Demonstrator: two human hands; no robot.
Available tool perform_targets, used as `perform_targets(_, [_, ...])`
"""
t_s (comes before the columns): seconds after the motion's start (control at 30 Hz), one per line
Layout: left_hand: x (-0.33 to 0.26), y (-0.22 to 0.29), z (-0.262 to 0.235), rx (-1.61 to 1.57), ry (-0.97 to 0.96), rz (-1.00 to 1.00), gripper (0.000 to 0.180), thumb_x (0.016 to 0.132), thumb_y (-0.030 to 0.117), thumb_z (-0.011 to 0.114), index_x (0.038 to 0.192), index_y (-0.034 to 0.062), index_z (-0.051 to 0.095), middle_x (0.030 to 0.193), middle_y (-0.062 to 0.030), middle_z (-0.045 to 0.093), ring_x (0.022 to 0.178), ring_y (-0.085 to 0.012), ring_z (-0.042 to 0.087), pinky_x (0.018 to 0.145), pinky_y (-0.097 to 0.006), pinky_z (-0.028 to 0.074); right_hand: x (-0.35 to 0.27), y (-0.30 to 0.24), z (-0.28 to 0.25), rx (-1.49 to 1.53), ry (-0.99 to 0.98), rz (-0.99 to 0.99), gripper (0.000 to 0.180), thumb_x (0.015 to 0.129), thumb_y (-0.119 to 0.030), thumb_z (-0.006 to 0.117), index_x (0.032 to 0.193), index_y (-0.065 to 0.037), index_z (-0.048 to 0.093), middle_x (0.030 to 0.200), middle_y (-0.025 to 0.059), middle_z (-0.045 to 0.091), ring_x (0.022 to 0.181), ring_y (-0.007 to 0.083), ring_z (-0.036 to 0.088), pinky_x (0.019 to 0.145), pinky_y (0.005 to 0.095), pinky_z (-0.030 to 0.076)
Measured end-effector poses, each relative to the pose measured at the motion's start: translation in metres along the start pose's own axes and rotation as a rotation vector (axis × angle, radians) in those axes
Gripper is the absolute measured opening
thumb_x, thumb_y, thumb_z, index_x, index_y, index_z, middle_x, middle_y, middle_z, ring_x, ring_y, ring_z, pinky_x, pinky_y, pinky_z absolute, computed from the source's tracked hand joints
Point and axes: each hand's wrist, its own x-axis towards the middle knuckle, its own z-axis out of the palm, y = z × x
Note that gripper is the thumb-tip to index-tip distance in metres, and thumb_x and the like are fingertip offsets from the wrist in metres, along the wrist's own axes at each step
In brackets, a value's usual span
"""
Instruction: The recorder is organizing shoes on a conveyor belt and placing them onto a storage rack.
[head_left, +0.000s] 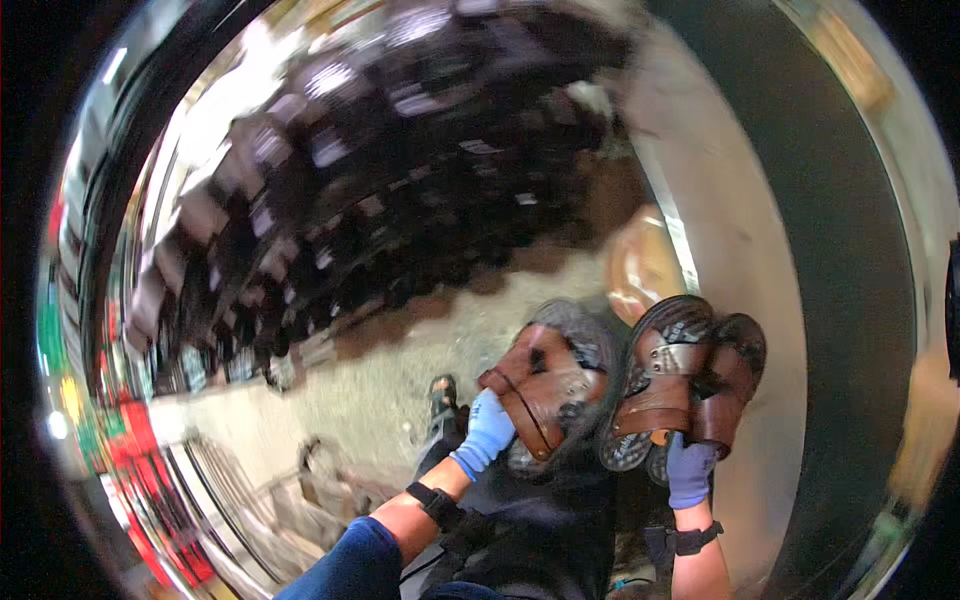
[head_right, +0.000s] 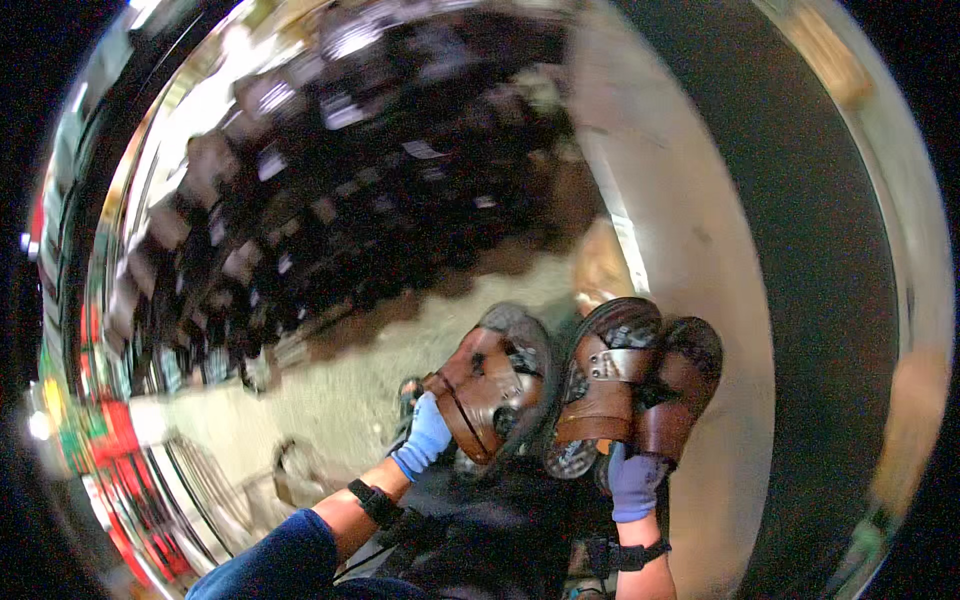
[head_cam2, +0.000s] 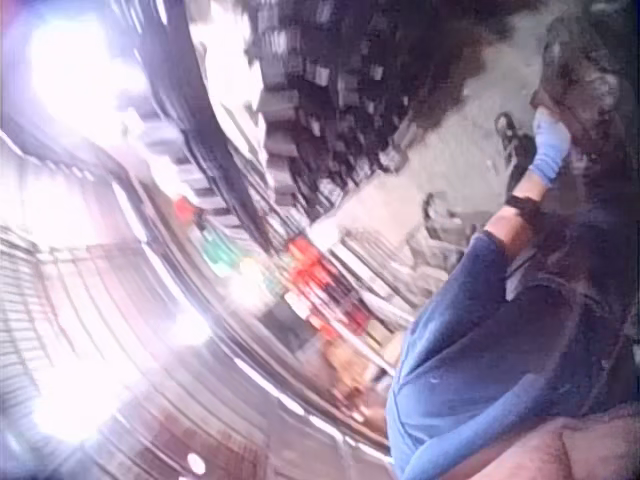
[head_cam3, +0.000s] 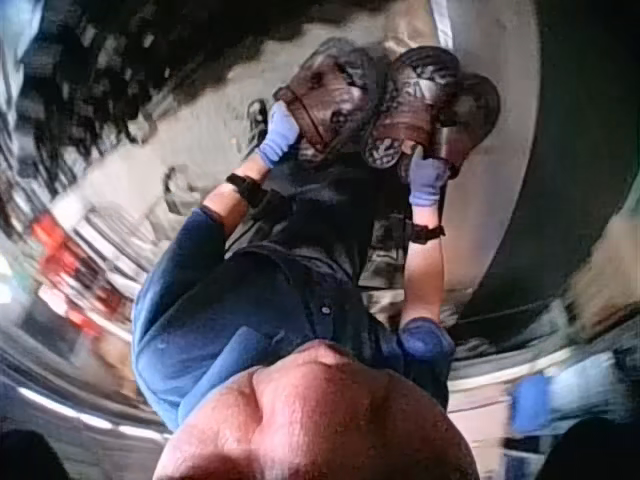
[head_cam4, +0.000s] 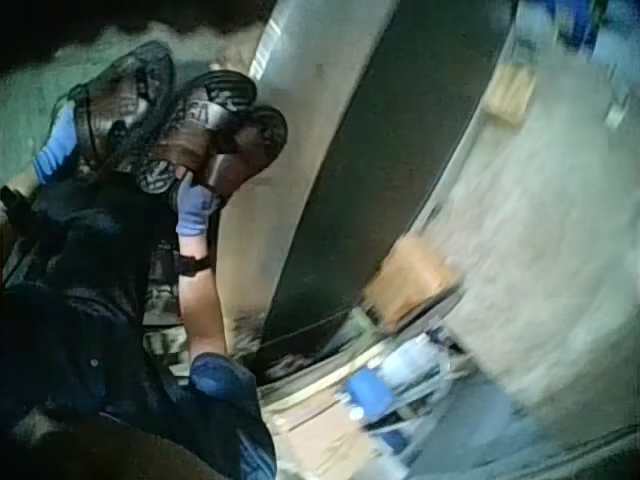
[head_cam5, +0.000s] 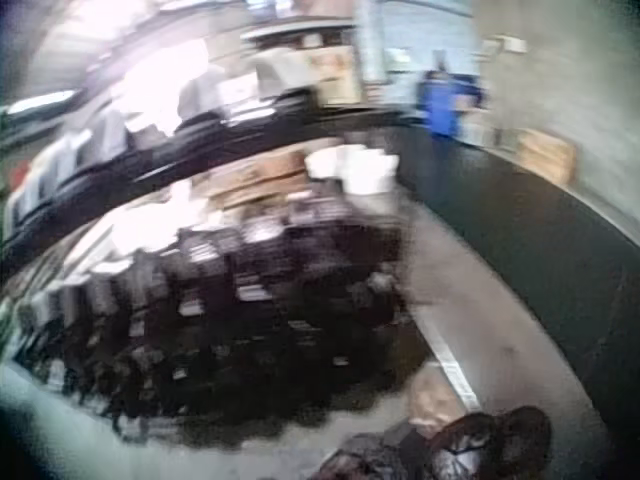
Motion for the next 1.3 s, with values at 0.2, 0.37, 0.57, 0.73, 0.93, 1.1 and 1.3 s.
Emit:
perform_targets(0.2, [-0.067,-0.101,-0.206,0.475,0.535,-0.533,0.041,0.076,0.035,0.061,0.095,-0.0022,0.062,0.094,-0.0248,0.062,0.089,-0.0387,0.06,0.08,-0.043,0.046,-0.029,-0.146,0.158,0.212,-0.436,-0.27,0.035,0.068,-0.015,0.065,0.095,0.006,0.056,0.092,0.0251,0.06,0.087,0.038,0.058,0.075,0.0436,0.045])
perform_targets(0.37, [-0.09,-0.217,-0.353,0.264,0.703,-0.933,0.04,0.079,0.034,0.056,0.103,0.0021,0.062,0.102,-0.0221,0.061,0.098,-0.0366,0.058,0.084,-0.043,0.045,-0.112,-0.247,0.353,-0.057,-1.048,-0.434,0.032,0.076,-0.023,0.062,0.093,0.004,0.061,0.092,0.0241,0.062,0.089,0.0389,0.058,0.078,0.0436,0.045])
perform_targets(0.57, [-0.044,-0.319,-0.477,0.36,0.808,-0.833,0.032,0.076,0.025,0.053,0.091,-0.0006,0.065,0.095,-0.0231,0.063,0.09,-0.0383,0.06,0.08,-0.044,0.047,-0.212,-0.365,0.552,0.094,-1.104,-0.344,0.032,0.083,-0.028,0.058,0.091,0.003,0.062,0.09,0.02,0.064,0.085,0.035,0.06,0.073,0.0406,0.046])
perform_targets(0.73, [0.088,-0.322,-0.567,0.079,0.62,-0.728,0.039,0.075,0.027,0.052,0.099,-0.0036,0.062,0.1,-0.0267,0.06,0.097,-0.0401,0.057,0.085,-0.044,0.045,-0.124,-0.42,0.701,-0.137,-0.899,-0.587,0.035,0.088,-0.033,0.054,0.103,-0.001,0.06,0.099,0.0065,0.062,0.087,0.0185,0.056,0.076,0.0326,0.044])
perform_targets(0.93, [0.132,-0.308,-0.576,-0.235,0.962,-0.254,0.034,0.083,0.031,0.054,0.101,0.0034,0.061,0.098,-0.0211,0.062,0.091,-0.0387,0.058,0.079,-0.043,0.047,-0.143,-0.45,0.662,-0.221,-0.925,-0.921,0.039,0.093,-0.032,0.044,0.113,-0.001,0.058,0.109,0.0096,0.061,0.09,0.0222,0.055,0.078,0.032,0.045])
perform_targets(1.1, [0.048,-0.295,-0.473,-0.534,0.73,-0.429,0.03,0.084,0.032,0.053,0.1,0.0073,0.062,0.092,-0.0206,0.063,0.086,-0.0379,0.06,0.073,-0.042,0.048,-0.124,-0.368,0.538,-0.647,-1.289,-0.778,0.029,0.089,-0.016,0.051,0.113,-0.001,0.057,0.103,0.0104,0.062,0.094,0.0205,0.058,0.082,0.0328,0.046])
perform_targets(1.3, [-0.17,-0.301,-0.325,-0.291,0.704,-0.893,0.038,0.08,0.036,0.054,0.109,0.0119,0.061,0.106,-0.0174,0.061,0.099,-0.0358,0.057,0.085,-0.043,0.045,-0.117,-0.272,0.358,-0.374,-1.54,-0.494,0.034,0.086,-0.021,0.057,0.113,0.0,0.059,0.1,0.0069,0.066,0.084,0.0134,0.061,0.073,0.0279,0.049])
